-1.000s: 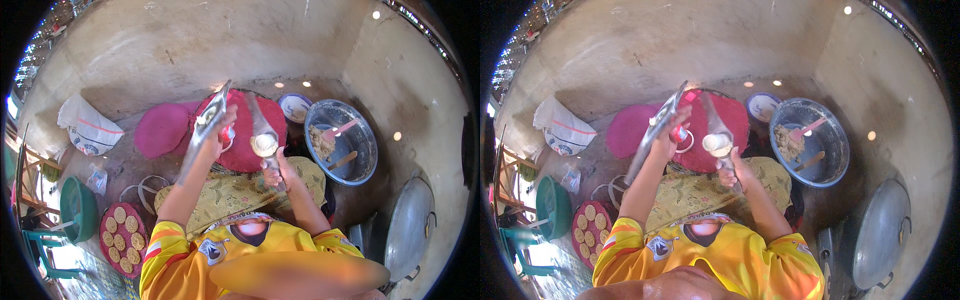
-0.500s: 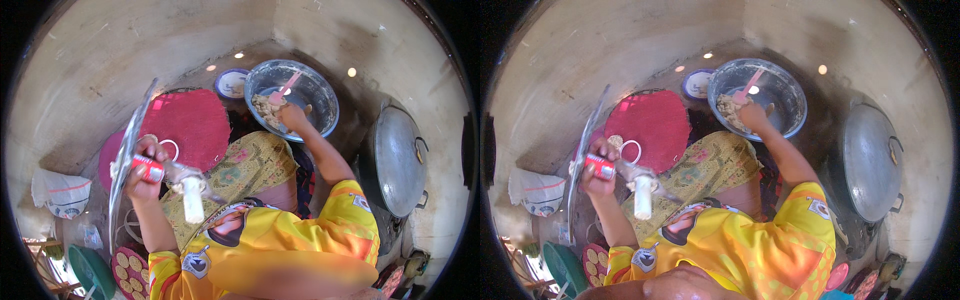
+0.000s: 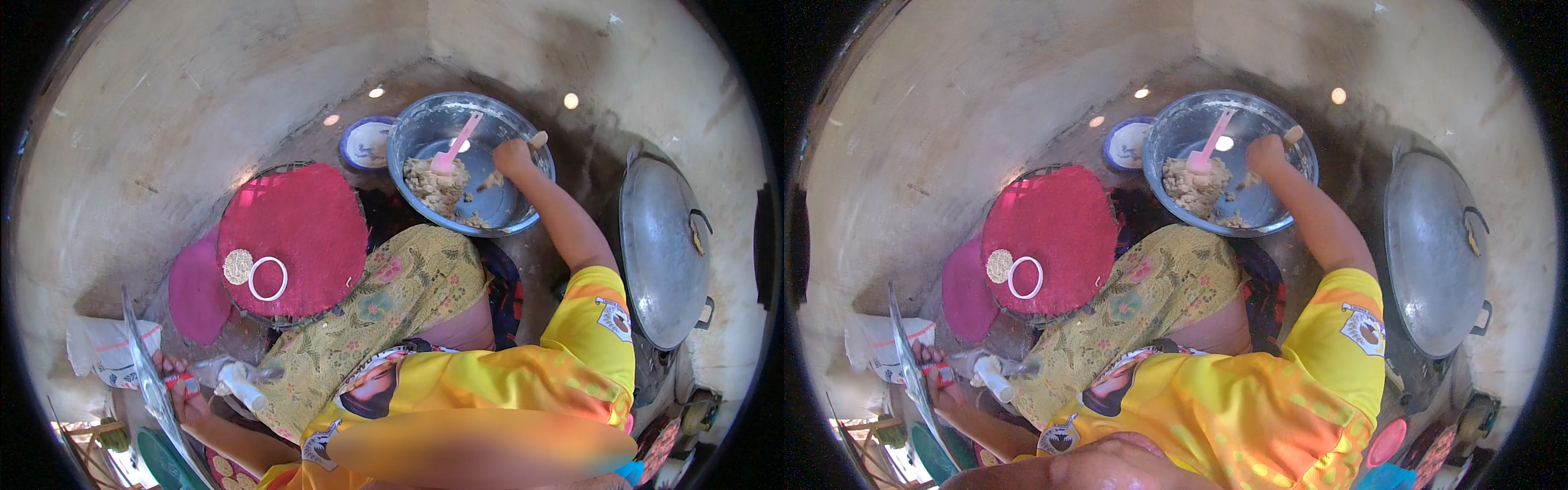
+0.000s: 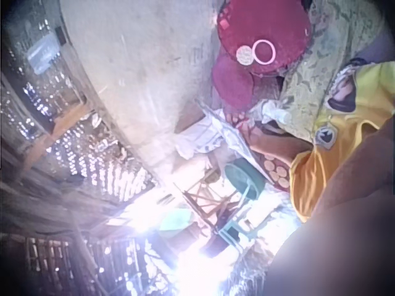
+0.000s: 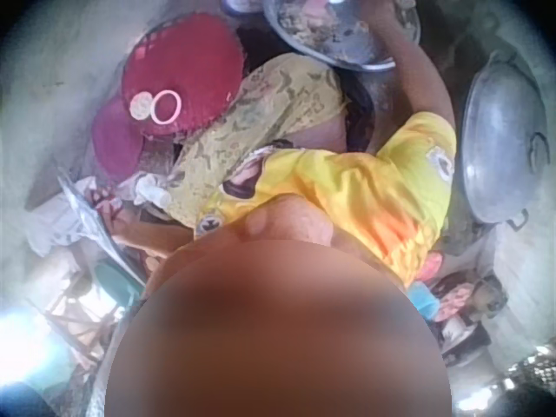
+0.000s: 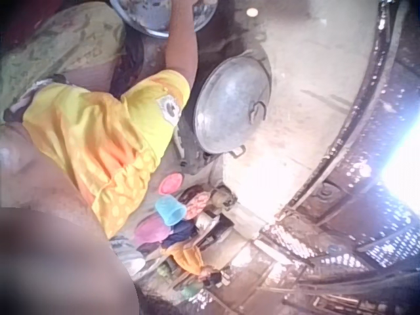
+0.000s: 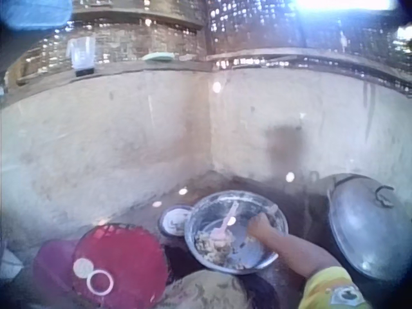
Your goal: The person scoops dough from a metal bowl and uses a cookie press to extrude patterned cookies onto a pink tray. They repeatedly fill the press, squeeze the handle, and place the formed cookies in rows on the tray.
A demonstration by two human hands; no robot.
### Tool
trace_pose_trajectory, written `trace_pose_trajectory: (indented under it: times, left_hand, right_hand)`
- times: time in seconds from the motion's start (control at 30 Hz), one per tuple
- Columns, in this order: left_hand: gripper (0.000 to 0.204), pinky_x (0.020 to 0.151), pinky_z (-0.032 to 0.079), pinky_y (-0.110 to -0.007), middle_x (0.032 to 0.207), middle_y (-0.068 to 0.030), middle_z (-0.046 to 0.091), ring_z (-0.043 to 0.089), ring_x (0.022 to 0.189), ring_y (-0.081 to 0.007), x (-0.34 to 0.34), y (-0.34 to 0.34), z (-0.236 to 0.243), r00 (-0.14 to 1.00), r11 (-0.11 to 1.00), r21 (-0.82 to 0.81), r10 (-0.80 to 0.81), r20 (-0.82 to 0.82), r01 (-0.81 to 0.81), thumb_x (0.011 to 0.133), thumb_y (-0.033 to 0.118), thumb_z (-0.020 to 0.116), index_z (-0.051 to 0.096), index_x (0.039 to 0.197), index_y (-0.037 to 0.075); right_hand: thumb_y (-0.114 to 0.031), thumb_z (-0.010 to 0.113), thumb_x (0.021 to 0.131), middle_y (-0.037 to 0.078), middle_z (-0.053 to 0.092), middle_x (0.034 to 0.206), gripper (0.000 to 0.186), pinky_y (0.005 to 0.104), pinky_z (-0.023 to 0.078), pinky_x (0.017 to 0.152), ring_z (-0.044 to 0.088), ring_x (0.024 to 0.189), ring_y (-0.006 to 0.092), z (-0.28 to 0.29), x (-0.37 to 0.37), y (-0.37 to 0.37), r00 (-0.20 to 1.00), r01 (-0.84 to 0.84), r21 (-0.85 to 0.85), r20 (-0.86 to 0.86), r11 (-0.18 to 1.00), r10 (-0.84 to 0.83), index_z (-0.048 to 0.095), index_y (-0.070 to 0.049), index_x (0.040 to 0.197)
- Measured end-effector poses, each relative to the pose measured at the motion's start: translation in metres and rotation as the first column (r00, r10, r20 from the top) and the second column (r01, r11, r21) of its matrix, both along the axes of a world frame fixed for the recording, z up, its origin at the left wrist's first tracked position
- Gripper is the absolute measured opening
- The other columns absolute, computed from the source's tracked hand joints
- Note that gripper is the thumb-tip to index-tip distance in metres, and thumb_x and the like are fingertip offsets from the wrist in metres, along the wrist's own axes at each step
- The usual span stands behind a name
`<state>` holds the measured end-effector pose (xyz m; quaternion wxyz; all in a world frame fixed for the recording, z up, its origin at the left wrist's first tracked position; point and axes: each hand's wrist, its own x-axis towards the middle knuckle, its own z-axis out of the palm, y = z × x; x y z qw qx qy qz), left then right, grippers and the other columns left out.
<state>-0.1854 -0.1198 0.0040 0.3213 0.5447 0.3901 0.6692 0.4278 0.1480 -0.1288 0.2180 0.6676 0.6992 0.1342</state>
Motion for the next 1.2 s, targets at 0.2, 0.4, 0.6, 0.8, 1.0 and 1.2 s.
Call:
trace_pose_trajectory:
  times: [0.2, 0.4, 0.6, 0.8, 1.0, 1.2]
  left_hand:
    - [0.057, 0.080, 0.037, -0.032, 0.096, -0.0059, 0.045, 0.044, 0.088, -0.0176, -0.014, -0.016, -0.020, 0.965, 0.963, -0.090, 0.257, 0.044, -0.253, 0.071, 0.006, 0.060, 0.043, 0.124, -0.006]
    - [0.056, 0.080, 0.038, -0.031, 0.097, -0.0059, 0.046, 0.044, 0.089, -0.0171, -0.012, -0.013, -0.032, 0.934, 0.928, -0.147, 0.353, 0.060, -0.342, 0.071, 0.004, 0.059, 0.043, 0.124, -0.006]
    - [0.055, 0.079, 0.038, -0.029, 0.097, -0.0059, 0.047, 0.045, 0.089, -0.0166, -0.013, -0.009, -0.035, 0.913, 0.903, -0.184, 0.403, 0.057, -0.387, 0.072, 0.002, 0.059, 0.043, 0.124, -0.007]
    - [0.055, 0.080, 0.039, -0.027, 0.099, -0.0056, 0.048, 0.046, 0.090, -0.0155, -0.019, -0.008, -0.036, 0.915, 0.908, -0.180, 0.397, 0.075, -0.379, 0.072, 0.000, 0.058, 0.042, 0.125, -0.008]
    - [0.054, 0.085, 0.042, -0.033, 0.101, -0.0071, 0.048, 0.048, 0.095, -0.0172, -0.022, -0.011, -0.035, 0.947, 0.943, -0.151, 0.310, 0.087, -0.295, 0.074, 0.001, 0.060, 0.041, 0.124, -0.004]
    - [0.051, 0.077, 0.046, -0.034, 0.100, -0.0099, 0.052, 0.052, 0.090, -0.0200, -0.024, -0.016, -0.042, 0.951, 0.953, -0.138, 0.287, 0.116, -0.270, 0.075, 0.005, 0.061, 0.043, 0.122, -0.002]
  right_hand:
    - [-0.018, 0.049, 0.080, 0.006, 0.067, 0.080, 0.021, 0.0398, 0.027, 0.092, 0.062, 0.081, 0.0204, -0.025, 0.023, 0.026, 0.993, -0.113, 0.122, 0.052, 0.986, 0.107, 0.070, -0.013, 0.082]
    - [-0.016, 0.051, 0.078, 0.005, 0.066, 0.078, 0.019, 0.0369, 0.028, 0.087, 0.059, 0.081, 0.0181, -0.078, 0.009, 0.046, 0.953, -0.267, 0.109, 0.175, 0.958, 0.246, 0.069, -0.013, 0.076]
    - [-0.014, 0.054, 0.073, 0.005, 0.065, 0.071, 0.015, 0.0358, 0.028, 0.088, 0.059, 0.077, 0.0178, -0.079, -0.004, 0.040, 0.892, -0.438, 0.031, 0.139, 0.898, 0.430, 0.069, -0.013, 0.071]
    - [-0.015, 0.055, 0.070, 0.003, 0.062, 0.065, 0.014, 0.0360, 0.029, 0.087, 0.057, 0.073, 0.0170, -0.068, -0.020, 0.022, 0.846, -0.523, -0.019, 0.109, 0.852, 0.522, 0.068, -0.014, 0.064]
    - [-0.017, 0.055, 0.068, 0.001, 0.060, 0.062, 0.013, 0.0361, 0.030, 0.083, 0.057, 0.070, 0.0166, -0.075, -0.032, 0.000, 0.800, -0.588, 0.048, 0.180, 0.807, 0.572, 0.066, -0.017, 0.061]
    - [-0.017, 0.054, 0.069, 0.001, 0.061, 0.064, 0.013, 0.0361, 0.031, 0.081, 0.058, 0.067, 0.0169, -0.071, -0.024, -0.017, 0.875, -0.482, 0.025, 0.051, 0.876, 0.481, 0.064, -0.022, 0.061]
